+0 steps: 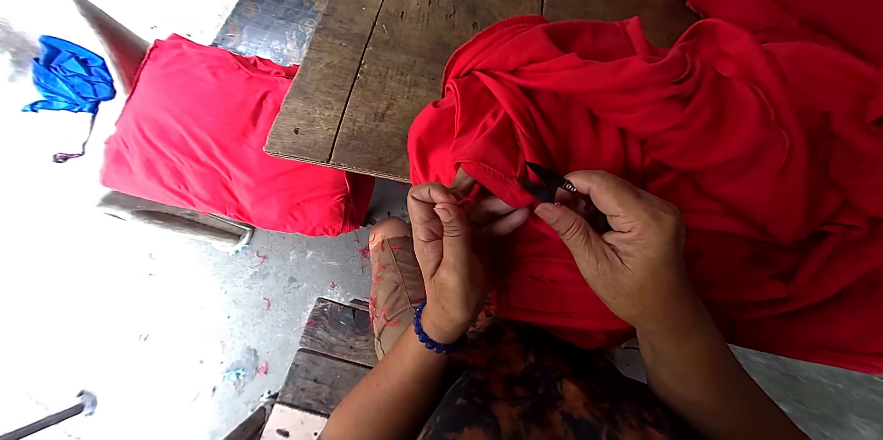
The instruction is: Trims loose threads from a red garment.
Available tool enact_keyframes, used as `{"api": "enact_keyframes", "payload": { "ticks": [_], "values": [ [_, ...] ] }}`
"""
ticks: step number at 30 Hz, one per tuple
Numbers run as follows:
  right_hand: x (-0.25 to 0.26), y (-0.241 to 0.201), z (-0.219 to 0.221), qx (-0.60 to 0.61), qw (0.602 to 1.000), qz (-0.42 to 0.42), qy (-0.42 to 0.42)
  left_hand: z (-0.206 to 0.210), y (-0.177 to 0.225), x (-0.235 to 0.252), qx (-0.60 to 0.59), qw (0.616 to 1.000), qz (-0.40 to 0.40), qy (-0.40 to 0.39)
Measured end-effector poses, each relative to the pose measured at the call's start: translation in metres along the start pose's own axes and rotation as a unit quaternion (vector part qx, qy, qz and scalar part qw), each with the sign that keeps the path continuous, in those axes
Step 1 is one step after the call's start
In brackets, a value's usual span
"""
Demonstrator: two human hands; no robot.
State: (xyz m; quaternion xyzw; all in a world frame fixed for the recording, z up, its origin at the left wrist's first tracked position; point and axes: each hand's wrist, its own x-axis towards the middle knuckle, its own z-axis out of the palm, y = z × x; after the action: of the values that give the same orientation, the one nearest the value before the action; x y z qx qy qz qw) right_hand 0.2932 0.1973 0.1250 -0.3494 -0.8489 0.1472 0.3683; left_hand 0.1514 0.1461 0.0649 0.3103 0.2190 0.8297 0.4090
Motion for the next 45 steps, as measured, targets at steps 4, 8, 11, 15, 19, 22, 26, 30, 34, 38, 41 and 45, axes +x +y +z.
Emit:
{"api": "enact_keyframes", "payload": {
  "ticks": [4, 8, 11, 15, 19, 22, 26, 30, 34, 38, 41, 45],
  "values": [
    [0.000, -0.001, 0.003, -0.046, 0.998, -0.036, -0.008, -0.002, 0.001, 0.000, -0.051, 0.999, -0.004, -0.013],
    [0.000, 0.000, 0.003, -0.024, 0.999, -0.035, 0.006, -0.003, 0.008, 0.001, -0.010, 1.000, -0.014, -0.004],
    [-0.002, 0.004, 0.000, 0.027, 1.000, -0.004, 0.003, -0.004, 0.012, 0.007, 0.101, 0.995, 0.019, 0.020],
    [-0.003, -0.002, 0.007, -0.068, 0.998, -0.017, 0.006, -0.011, 0.008, 0.016, 0.235, 0.966, 0.105, 0.027],
    [-0.001, 0.001, 0.005, -0.025, 0.999, -0.043, 0.023, -0.014, 0.014, 0.026, 0.431, 0.873, 0.229, -0.010],
    [0.015, 0.004, -0.015, 0.069, 0.996, -0.054, 0.000, -0.014, 0.024, 0.034, 0.490, 0.828, 0.259, -0.091],
    [0.050, 0.012, -0.027, 0.203, 0.978, 0.039, -0.021, -0.018, 0.022, 0.047, 0.426, 0.878, 0.161, -0.144],
    [0.067, 0.023, -0.014, 0.377, 0.905, 0.196, -0.037, -0.021, 0.019, 0.057, 0.295, 0.949, 0.024, -0.108],
    [0.066, 0.025, -0.011, 0.388, 0.896, 0.208, -0.054, -0.026, 0.011, 0.062, 0.269, 0.951, 0.040, -0.150],
    [0.064, 0.027, -0.010, 0.392, 0.900, 0.177, -0.070, -0.017, 0.005, 0.068, 0.309, 0.932, 0.070, -0.177],
    [0.063, 0.030, -0.010, 0.384, 0.906, 0.153, -0.090, -0.012, 0.005, 0.070, 0.320, 0.927, 0.061, -0.188],
    [0.063, 0.030, -0.010, 0.389, 0.901, 0.161, -0.101, -0.013, 0.002, 0.073, 0.319, 0.915, 0.087, -0.233]
  ]
}}
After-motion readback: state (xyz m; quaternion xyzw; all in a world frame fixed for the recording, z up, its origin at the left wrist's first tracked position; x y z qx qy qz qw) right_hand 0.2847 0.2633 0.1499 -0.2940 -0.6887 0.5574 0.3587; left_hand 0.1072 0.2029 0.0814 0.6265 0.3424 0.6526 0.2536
